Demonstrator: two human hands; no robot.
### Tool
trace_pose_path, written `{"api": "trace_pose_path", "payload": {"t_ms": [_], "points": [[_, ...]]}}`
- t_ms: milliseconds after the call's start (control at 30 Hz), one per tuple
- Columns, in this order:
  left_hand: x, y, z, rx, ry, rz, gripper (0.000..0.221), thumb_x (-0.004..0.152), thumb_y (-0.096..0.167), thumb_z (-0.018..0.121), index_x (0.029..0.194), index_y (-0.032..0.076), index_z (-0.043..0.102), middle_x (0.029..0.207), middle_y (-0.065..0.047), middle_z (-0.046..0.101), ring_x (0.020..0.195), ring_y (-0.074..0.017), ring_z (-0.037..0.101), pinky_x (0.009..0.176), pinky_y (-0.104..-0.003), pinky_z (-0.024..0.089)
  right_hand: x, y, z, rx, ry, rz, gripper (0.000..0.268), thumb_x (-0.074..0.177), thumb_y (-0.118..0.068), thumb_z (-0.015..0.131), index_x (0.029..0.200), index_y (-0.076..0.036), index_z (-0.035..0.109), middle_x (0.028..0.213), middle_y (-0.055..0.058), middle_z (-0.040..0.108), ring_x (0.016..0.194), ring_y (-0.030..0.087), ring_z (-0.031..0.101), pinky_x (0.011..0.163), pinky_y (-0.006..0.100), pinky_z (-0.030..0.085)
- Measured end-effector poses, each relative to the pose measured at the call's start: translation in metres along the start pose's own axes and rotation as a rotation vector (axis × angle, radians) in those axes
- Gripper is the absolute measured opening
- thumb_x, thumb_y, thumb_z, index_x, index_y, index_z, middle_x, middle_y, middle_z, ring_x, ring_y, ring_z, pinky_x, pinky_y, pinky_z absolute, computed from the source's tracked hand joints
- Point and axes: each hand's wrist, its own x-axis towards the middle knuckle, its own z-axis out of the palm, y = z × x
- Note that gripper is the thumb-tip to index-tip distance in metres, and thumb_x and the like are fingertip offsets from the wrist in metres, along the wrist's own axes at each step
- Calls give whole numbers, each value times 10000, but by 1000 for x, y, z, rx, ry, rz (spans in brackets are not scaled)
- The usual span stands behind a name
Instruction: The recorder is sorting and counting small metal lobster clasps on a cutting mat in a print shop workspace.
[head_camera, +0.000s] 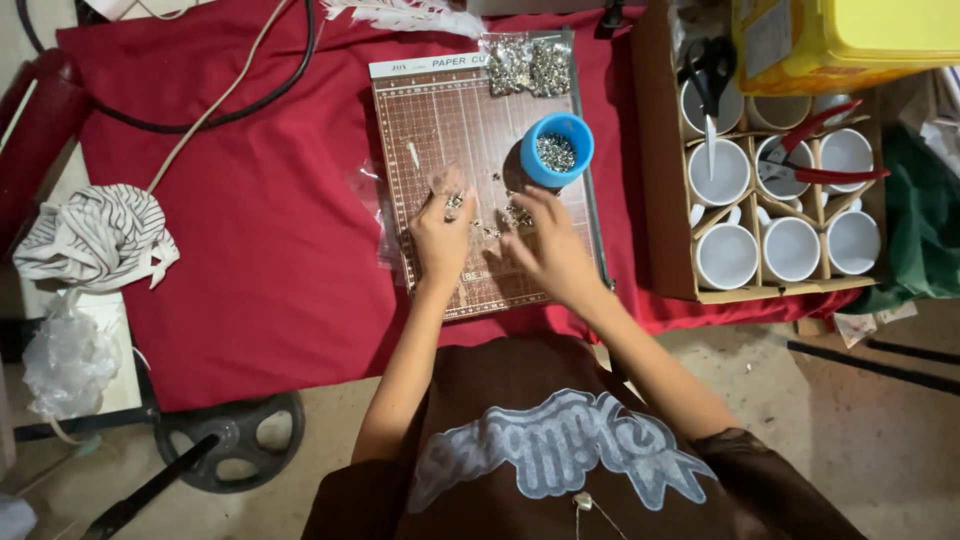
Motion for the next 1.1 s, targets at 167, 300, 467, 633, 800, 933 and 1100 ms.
{"api": "trace_pose_path", "payload": {"t_ms": [167,300,467,633,800,933,1100], "points": [[-8,3,-6,-133,191,348,402,969,158,773,1345,52,681,1154,-177,772,875,-186,786,762,-323,612,3,12,33,-93,-39,31,799,926,-337,768,1514,36,375,1529,319,383,1407,493,407,1151,503,378],[-9,27,-17,-216,114,99,445,932,170,750,1360,74,673,1062,-173,797,781,-175,776,737,-338,615,23,12,51,-115,-28,-2,859,899,-351,780,1529,40,346,1539,318,379,1413,488,390,1154,512,363],[-8,8,-7,-230,164,194,426,978,156,734,1388,70,655,1176,-167,771,1033,-187,774,887,-332,612,22,25,71,-87,-16,-116,579,933,-207,743,1428,-6,520,1488,224,525,1443,417,447,1174,484,407],[-8,15,-12,-184,182,204,399,961,134,746,1345,46,679,1228,-164,750,1104,-206,761,931,-336,600,5,39,62,7,-12,-138,345,964,-88,690,1306,-55,666,1363,162,646,1393,373,544,1119,433,493],[-5,21,-13,-117,76,14,340,964,144,710,1298,81,708,1279,-84,752,511,-186,624,436,-283,471,-8,38,30,-42,30,-62,295,979,-105,674,1271,-61,693,1327,162,664,1330,352,600,1090,416,512],[-5,5,-8,-155,154,251,340,1006,142,707,1339,79,680,1275,-100,747,732,-13,747,537,-153,551,-16,42,10,-35,98,71,311,1009,-168,680,1292,-40,669,1360,179,638,1301,353,607,1077,419,513],[-7,-5,-2,-142,191,325,396,991,103,749,1378,78,671,1259,-120,753,1131,-205,761,994,-346,604,-18,45,15,-146,94,87,588,999,-311,714,1457,6,525,1492,251,495,1437,437,448,1154,479,415]]}}
